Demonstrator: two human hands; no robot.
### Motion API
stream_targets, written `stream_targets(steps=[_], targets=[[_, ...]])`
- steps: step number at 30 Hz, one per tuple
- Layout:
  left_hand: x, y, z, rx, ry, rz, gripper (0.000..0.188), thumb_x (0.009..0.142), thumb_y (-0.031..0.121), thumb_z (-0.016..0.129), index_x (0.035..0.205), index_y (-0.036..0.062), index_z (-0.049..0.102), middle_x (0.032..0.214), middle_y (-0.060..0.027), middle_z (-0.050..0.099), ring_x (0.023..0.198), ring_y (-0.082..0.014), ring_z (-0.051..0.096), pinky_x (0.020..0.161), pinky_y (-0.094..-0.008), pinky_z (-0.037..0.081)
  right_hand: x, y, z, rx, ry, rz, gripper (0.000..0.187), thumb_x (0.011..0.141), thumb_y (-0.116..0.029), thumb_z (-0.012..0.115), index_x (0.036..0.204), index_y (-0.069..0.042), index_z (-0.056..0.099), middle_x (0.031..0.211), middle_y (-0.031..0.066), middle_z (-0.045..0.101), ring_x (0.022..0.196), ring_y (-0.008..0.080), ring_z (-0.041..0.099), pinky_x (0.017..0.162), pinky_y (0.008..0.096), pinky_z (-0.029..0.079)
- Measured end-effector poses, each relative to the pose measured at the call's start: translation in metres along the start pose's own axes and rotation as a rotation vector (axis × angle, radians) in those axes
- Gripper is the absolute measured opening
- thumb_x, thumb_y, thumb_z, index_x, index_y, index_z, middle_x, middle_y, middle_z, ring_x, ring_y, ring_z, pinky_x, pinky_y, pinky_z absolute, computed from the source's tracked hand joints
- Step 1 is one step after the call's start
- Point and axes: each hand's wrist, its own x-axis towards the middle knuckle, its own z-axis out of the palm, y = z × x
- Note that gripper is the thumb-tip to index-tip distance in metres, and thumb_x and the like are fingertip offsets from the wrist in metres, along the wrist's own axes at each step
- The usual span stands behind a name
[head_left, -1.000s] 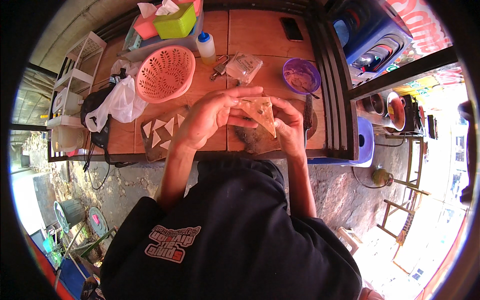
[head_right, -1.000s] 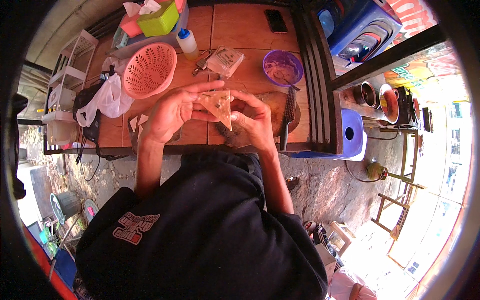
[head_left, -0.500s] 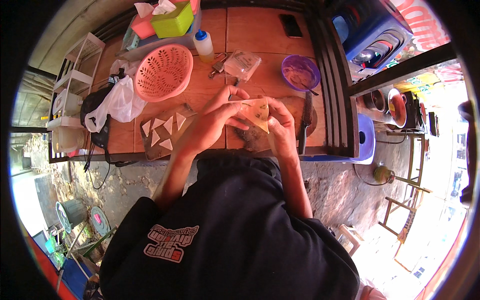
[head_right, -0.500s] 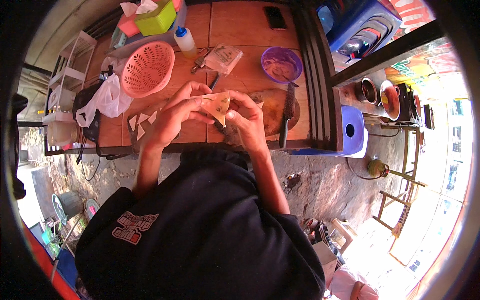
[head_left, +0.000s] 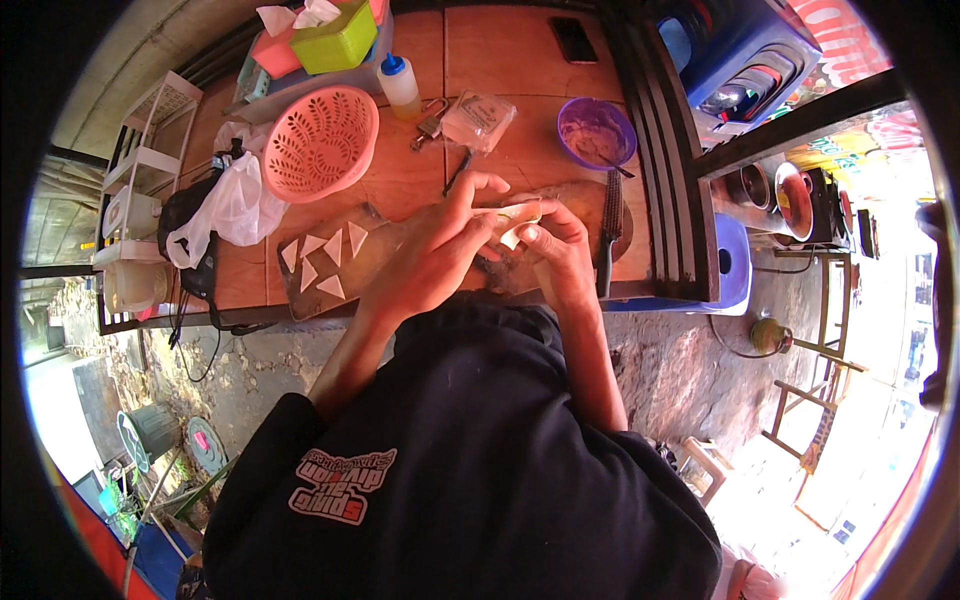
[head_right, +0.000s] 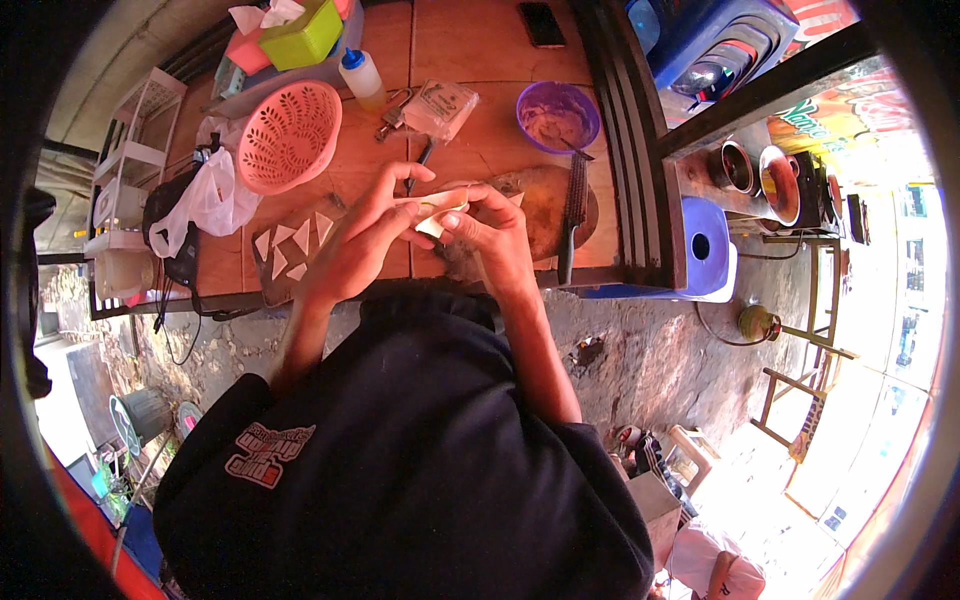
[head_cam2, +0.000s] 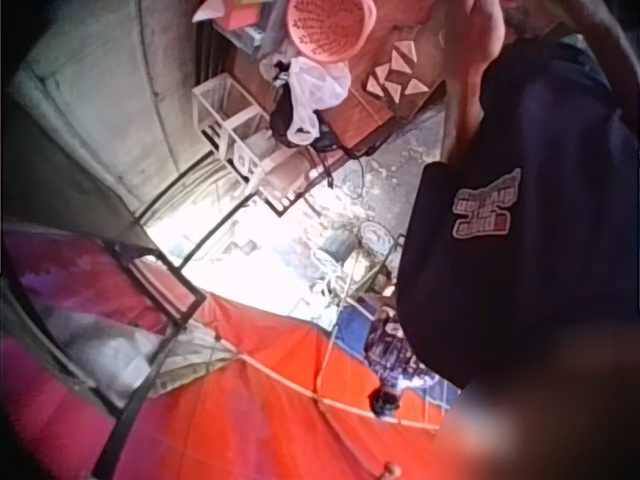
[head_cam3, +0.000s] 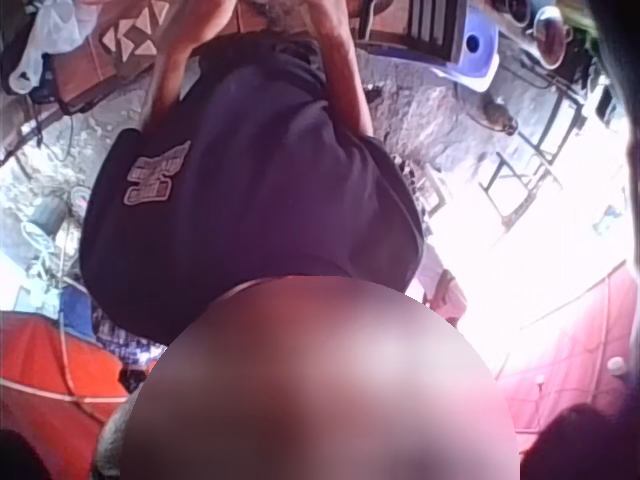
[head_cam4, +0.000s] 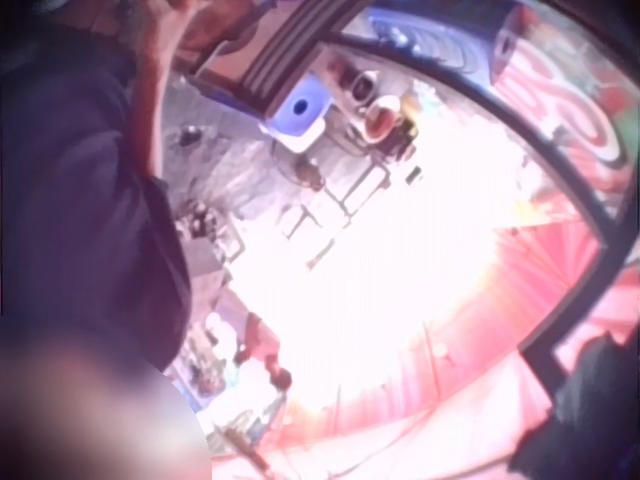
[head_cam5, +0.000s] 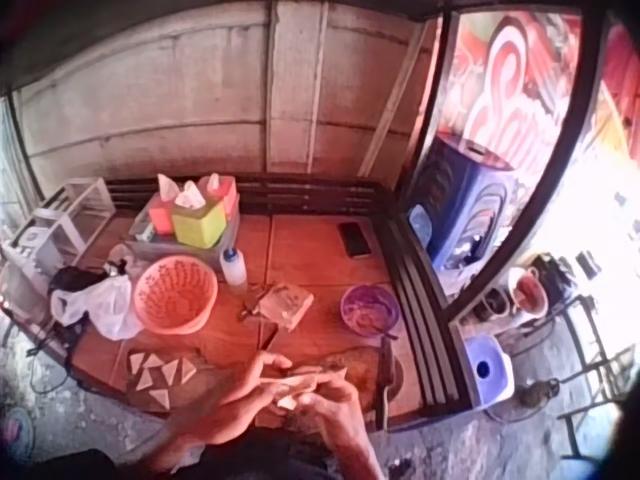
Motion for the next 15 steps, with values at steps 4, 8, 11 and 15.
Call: stream_targets(steps=[4, 8, 11, 15], targets=[[0.002, -0.003, -0.003, -0.101, -0.072, -0.088, 0.031, 0.104, 0.021, 0.038, 0.129, 0.0026, 0.04, 0.115, -0.0181, 0.063, 0.092, -0.0232, 0.069, 0.082, -0.0336, 0.055, -0.001, 0.004, -0.003, 0.127, -0.022, 0.037, 0.013, 0.087, -0.003, 0.071, 0.099, -0.002, 0.066, 0.102, 0.0084, 0.069, 0.092, 0.0154, 0.064, 0.082, 0.0301, 0.052], [0.005, -0.005, -0.006, -0.164, -0.039, -0.142, 0.036, 0.105, 0.031, 0.039, 0.125, 0.0021, 0.047, 0.11, -0.0152, 0.065, 0.091, -0.0224, 0.069, 0.084, -0.0332, 0.055, -0.002, 0.006, -0.005, 0.209, 0.009, 0.018, 0.008, 0.088, -0.001, 0.068, 0.096, -0.003, 0.066, 0.103, 0.0104, 0.07, 0.093, 0.0167, 0.065, 0.086, 0.0313, 0.052], [0.005, -0.007, -0.011, -0.191, -0.07, -0.136, 0.038, 0.103, 0.032, 0.048, 0.119, -0.0025, 0.054, 0.106, -0.0141, 0.067, 0.092, -0.0203, 0.069, 0.084, -0.0312, 0.055, -0.002, 0.006, -0.006, 0.189, 0.014, -0.025, 0.008, 0.088, 0.0, 0.068, 0.095, -0.003, 0.065, 0.101, 0.0107, 0.071, 0.093, 0.0172, 0.065, 0.086, 0.032, 0.052], [0.003, -0.013, -0.008, -0.247, -0.023, -0.12, 0.036, 0.094, 0.017, 0.065, 0.12, -0.0066, 0.057, 0.11, -0.0149, 0.068, 0.095, -0.0175, 0.068, 0.087, -0.0286, 0.054, -0.003, 0.003, -0.005, 0.122, 0.095, -0.038, 0.006, 0.089, -0.001, 0.069, 0.094, -0.003, 0.065, 0.097, 0.009, 0.07, 0.09, 0.016, 0.066, 0.084, 0.0301, 0.052]])
